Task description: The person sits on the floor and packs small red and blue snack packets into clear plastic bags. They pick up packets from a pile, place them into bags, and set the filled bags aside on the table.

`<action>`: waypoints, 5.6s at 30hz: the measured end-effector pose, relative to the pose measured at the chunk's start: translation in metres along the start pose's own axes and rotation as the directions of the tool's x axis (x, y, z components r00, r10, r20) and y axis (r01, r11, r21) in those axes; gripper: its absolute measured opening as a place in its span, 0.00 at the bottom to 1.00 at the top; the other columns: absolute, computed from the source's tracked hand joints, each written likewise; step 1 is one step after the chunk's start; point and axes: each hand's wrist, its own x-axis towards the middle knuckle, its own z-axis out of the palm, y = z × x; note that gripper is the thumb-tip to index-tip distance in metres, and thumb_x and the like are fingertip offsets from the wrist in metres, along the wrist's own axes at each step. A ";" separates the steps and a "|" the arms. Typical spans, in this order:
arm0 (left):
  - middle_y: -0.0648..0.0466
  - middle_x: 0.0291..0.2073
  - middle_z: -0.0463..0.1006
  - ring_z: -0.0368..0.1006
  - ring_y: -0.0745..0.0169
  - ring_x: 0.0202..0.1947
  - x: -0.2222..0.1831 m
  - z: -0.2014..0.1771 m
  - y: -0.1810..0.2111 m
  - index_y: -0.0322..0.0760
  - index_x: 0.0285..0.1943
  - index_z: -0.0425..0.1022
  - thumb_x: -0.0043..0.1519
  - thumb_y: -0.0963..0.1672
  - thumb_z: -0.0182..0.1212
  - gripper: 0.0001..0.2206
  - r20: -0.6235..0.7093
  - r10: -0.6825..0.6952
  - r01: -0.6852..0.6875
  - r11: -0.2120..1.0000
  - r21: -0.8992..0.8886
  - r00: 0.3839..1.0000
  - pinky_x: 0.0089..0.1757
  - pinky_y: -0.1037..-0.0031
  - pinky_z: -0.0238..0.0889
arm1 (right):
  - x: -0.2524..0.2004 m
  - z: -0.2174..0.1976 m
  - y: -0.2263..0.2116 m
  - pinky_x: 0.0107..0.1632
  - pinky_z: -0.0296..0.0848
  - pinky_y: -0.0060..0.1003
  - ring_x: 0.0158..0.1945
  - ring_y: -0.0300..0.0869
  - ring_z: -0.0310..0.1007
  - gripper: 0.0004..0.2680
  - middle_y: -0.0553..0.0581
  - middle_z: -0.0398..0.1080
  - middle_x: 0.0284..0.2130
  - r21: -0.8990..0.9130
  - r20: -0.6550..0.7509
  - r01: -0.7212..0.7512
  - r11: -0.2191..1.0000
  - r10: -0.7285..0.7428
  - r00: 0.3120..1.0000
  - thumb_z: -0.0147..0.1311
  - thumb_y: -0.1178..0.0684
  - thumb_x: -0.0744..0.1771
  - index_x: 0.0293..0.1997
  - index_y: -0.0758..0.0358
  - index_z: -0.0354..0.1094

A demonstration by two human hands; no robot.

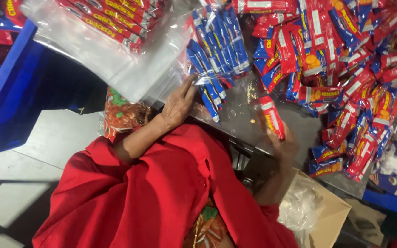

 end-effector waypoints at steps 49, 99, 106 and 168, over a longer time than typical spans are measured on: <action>0.31 0.80 0.36 0.73 0.38 0.51 -0.034 -0.070 0.026 0.37 0.80 0.50 0.64 0.36 0.52 0.32 0.068 -0.056 0.032 0.948 0.317 0.996 0.45 0.60 0.72 | 0.038 0.095 -0.193 0.61 0.67 0.52 0.61 0.59 0.69 0.16 0.70 0.68 0.58 0.093 -0.113 0.658 0.747 -0.649 0.753 0.53 0.58 0.69 0.66 0.68 0.62; 0.44 0.53 0.74 0.69 0.40 0.49 0.057 -0.052 0.021 0.31 0.55 0.73 0.43 0.35 0.62 0.26 0.278 -0.018 -0.011 0.995 0.104 0.960 0.50 0.58 0.67 | 0.451 -0.112 0.049 0.71 0.49 0.60 0.71 0.62 0.52 0.35 0.71 0.56 0.67 -0.219 -0.252 0.241 0.946 -0.293 0.922 0.72 0.38 0.64 0.73 0.65 0.53; 0.44 0.53 0.73 0.69 0.42 0.49 0.067 -0.028 0.015 0.32 0.58 0.72 0.42 0.35 0.62 0.29 0.291 -0.003 -0.040 0.989 0.141 0.957 0.49 0.60 0.66 | 0.392 -0.183 0.195 0.54 0.78 0.41 0.53 0.47 0.75 0.29 0.69 0.62 0.61 0.077 -0.730 -0.084 0.993 0.114 0.674 0.67 0.43 0.66 0.75 0.57 0.60; 0.41 0.65 0.67 0.62 0.41 0.65 0.007 0.009 0.084 0.44 0.58 0.72 0.58 0.47 0.60 0.18 0.295 0.401 -0.488 0.804 0.340 0.867 0.59 0.45 0.56 | 0.029 0.084 -0.100 0.37 0.69 0.39 0.32 0.43 0.68 0.12 0.62 0.72 0.33 0.273 0.147 0.368 0.889 -0.416 0.897 0.56 0.58 0.68 0.58 0.65 0.69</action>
